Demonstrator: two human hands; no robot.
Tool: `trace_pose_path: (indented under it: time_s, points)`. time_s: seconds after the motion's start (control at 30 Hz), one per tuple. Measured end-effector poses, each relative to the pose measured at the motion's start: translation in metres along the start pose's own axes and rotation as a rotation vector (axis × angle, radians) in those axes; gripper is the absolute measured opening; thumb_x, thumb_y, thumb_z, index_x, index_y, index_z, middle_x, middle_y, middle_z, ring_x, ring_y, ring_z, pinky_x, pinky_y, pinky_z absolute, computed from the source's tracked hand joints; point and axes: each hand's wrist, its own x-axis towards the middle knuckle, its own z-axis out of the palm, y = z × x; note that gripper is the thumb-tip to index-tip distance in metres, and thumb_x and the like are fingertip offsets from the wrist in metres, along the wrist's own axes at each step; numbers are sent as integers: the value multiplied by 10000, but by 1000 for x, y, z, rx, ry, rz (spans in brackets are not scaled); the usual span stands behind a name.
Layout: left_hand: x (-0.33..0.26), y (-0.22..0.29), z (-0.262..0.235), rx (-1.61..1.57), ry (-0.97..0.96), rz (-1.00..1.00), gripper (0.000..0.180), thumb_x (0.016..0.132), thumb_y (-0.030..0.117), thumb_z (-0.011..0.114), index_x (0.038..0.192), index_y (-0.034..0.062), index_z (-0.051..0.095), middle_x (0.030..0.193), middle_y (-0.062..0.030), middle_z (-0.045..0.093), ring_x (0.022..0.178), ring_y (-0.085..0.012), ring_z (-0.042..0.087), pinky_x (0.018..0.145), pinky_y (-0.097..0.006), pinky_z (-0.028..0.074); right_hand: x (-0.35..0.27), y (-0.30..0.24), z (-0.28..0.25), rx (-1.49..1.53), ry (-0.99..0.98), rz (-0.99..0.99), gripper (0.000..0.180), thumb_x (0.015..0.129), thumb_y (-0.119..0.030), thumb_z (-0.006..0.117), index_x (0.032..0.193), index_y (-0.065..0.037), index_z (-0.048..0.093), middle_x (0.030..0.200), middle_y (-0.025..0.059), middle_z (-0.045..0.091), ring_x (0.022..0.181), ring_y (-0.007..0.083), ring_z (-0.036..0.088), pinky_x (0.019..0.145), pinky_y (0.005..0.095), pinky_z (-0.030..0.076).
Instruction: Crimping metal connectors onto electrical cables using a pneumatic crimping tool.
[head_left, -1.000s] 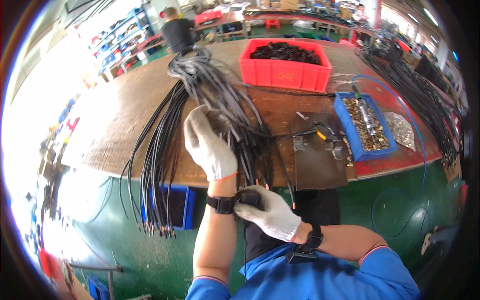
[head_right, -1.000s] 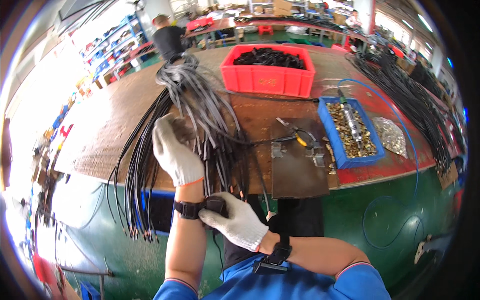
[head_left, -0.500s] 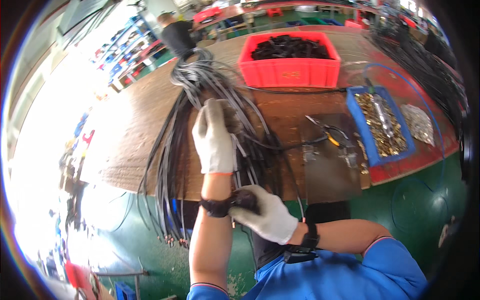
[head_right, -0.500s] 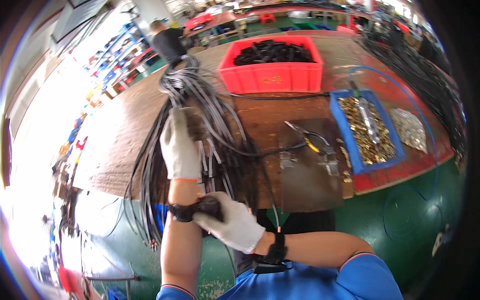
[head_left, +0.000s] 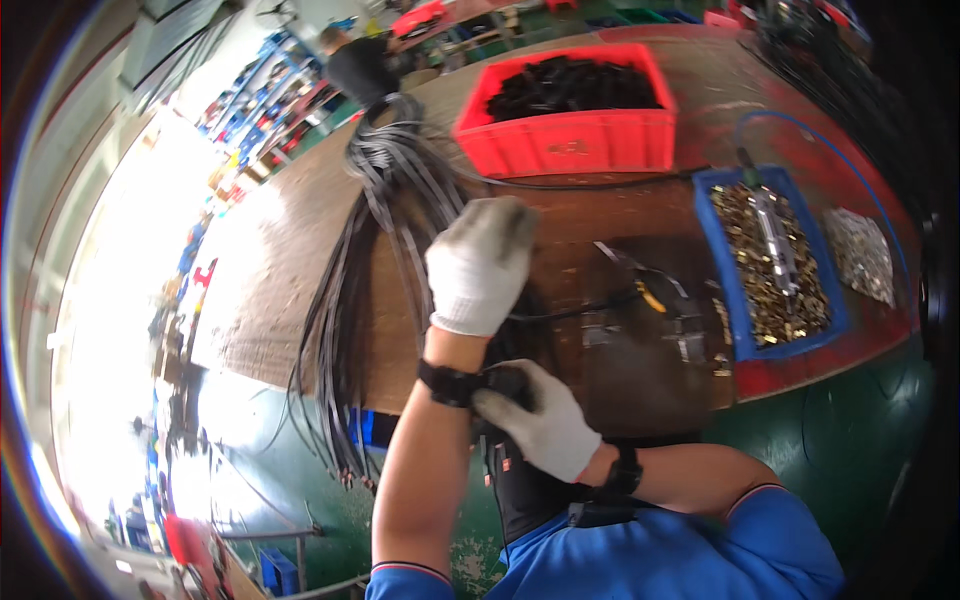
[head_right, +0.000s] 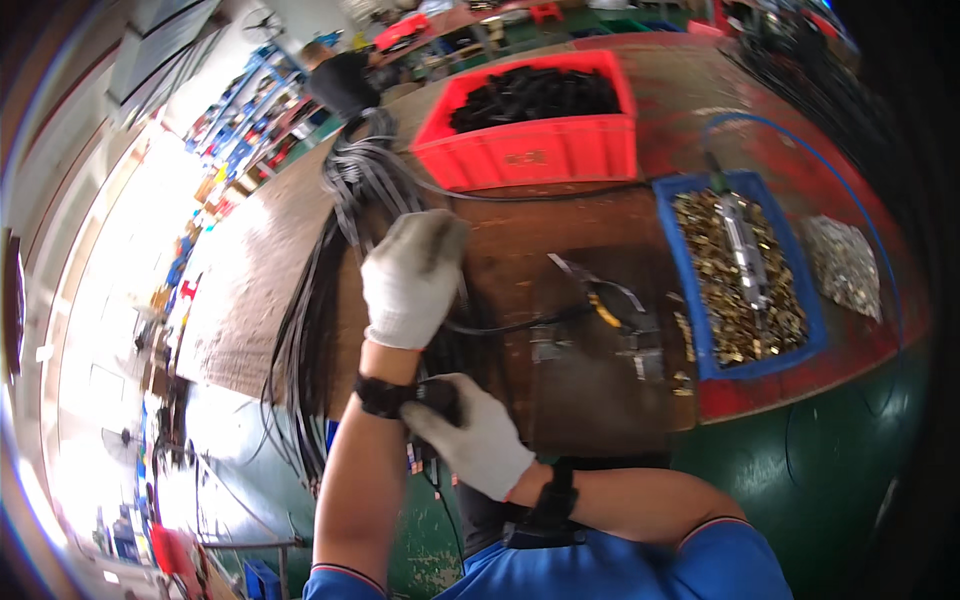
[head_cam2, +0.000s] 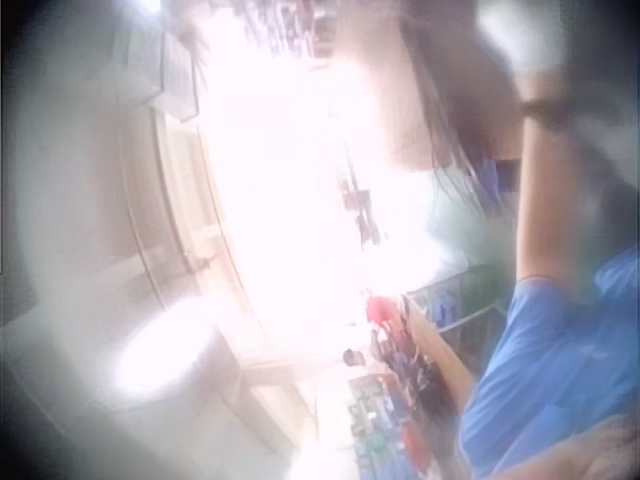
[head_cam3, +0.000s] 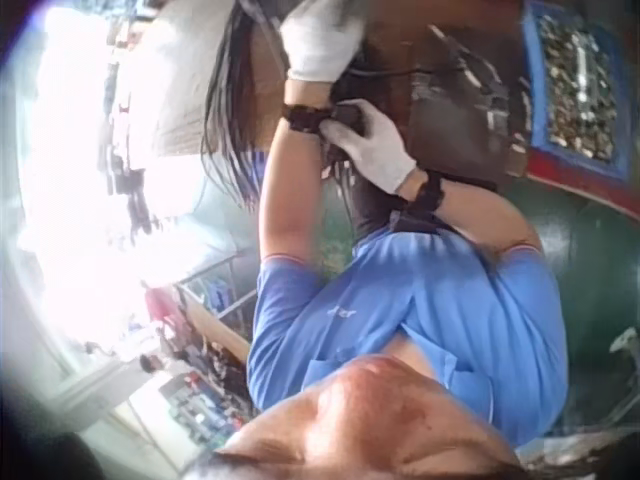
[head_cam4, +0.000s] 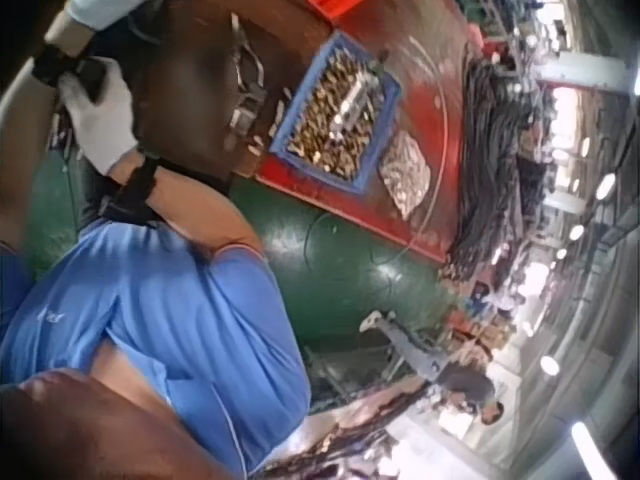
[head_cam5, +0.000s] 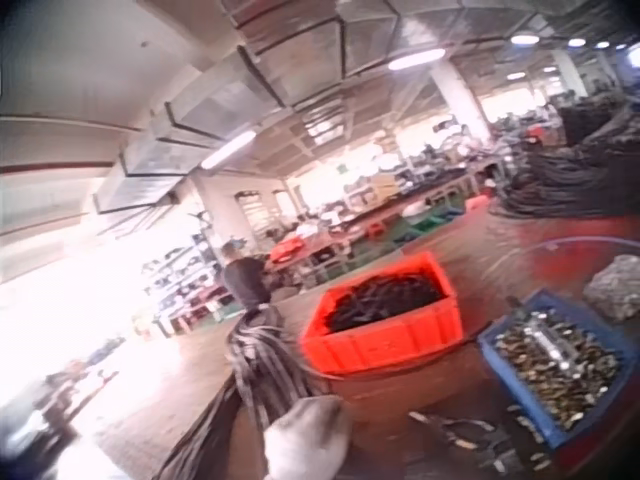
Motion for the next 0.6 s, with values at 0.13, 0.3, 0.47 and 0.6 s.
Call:
trace_pose_path:
  time_s: [0.13, 0.3, 0.47, 0.6]
  points:
    - [25, 6, 27, -930, -100, -839, 281, 1120, 330, 678, 1104, 59, 750, 953, -79, 756, 780, -177, 696, 661, -302, 548, -2, -16, -17, 49, 56, 28, 565, 1004, -382, 805, 1383, -1, 630, 1135, 156, 795, 1054, 225, 763, 949, 373, 596]
    - [38, 1, 48, -1537, -116, -1074, 379, 1130, 451, 632, 1094, 82, 710, 966, -65, 714, 795, -164, 648, 610, -277, 495, -3, -35, -51, 10, 22, -37, 597, 995, -440, 806, 1401, -33, 646, 1150, 176, 787, 1063, 272, 776, 951, 380, 599]
    - [19, -3, 25, -590, -367, -615, 250, 1136, 243, 632, 1159, 17, 738, 1038, -63, 743, 888, -136, 698, 734, -301, 568, -23, -55, -118, -390, -151, 48, 504, 996, -417, 793, 1355, -77, 695, 1124, 161, 788, 1027, 307, 790, 904, 405, 619]
    - [-11, 11, 11, -224, -686, -227, 181, 1008, 143, 749, 1136, 16, 767, 1084, -125, 768, 994, -270, 762, 867, -371, 607, -37, -53, -169, -494, -30, -10, 366, 1000, -348, 775, 1263, -95, 748, 1047, 151, 795, 944, 311, 802, 822, 393, 634]
